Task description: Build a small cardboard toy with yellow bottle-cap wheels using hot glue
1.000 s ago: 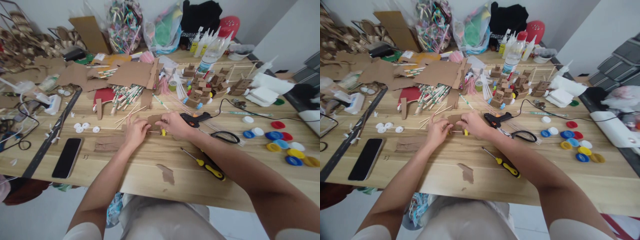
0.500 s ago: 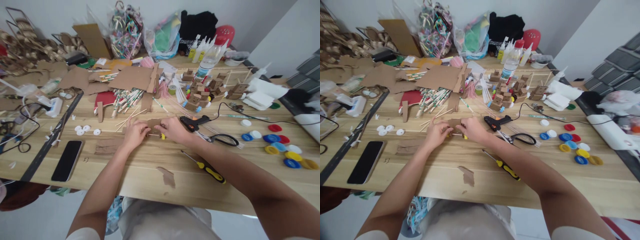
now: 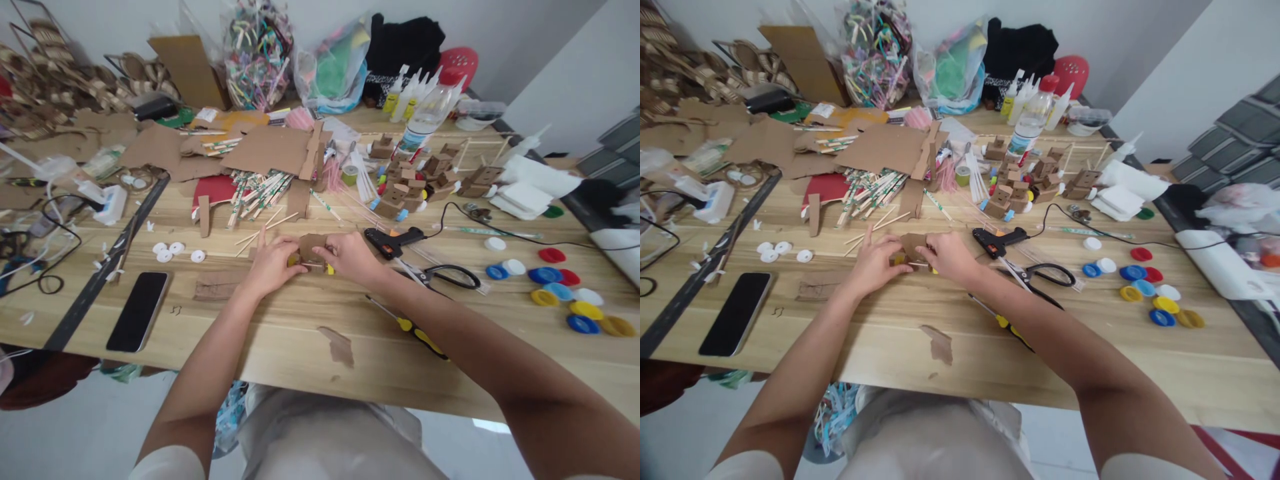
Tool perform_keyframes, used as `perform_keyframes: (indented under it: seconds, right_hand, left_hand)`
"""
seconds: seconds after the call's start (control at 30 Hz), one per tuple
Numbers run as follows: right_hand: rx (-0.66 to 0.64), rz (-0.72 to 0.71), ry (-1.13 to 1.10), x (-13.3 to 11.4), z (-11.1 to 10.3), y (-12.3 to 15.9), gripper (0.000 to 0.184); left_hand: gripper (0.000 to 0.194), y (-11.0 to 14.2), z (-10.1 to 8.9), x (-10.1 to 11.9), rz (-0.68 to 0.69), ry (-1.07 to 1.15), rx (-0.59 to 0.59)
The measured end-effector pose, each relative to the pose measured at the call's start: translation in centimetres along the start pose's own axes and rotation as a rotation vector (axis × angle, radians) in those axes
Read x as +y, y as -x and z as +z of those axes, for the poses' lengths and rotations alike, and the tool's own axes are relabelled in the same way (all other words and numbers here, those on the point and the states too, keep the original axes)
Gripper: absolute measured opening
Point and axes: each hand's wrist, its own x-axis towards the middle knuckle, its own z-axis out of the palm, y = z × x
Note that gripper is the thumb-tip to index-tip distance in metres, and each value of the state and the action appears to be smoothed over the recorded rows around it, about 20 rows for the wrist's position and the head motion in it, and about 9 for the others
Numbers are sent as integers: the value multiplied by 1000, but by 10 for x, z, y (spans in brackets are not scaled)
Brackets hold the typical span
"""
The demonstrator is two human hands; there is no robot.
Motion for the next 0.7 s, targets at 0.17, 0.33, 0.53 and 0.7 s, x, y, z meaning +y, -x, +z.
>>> perform_keyframes:
  seconds: [0.17,0.33,0.53,0.7]
  right_hand:
    - [-8,7,30,-4,1,3,44]
    - [-55,20,54,-4,-4,1,43]
    - [-134,9,68,5,-13,-4,34]
    - [-145,-11,89,7,-15,-2,27]
  left_hand:
    - [11,1,0,1,4,3,13]
    - [12,1,0,1,-23,-9,10]
    - [14,0,3,-1,-4,-14,27]
    - [13,0,4,-1,-6,-11,35]
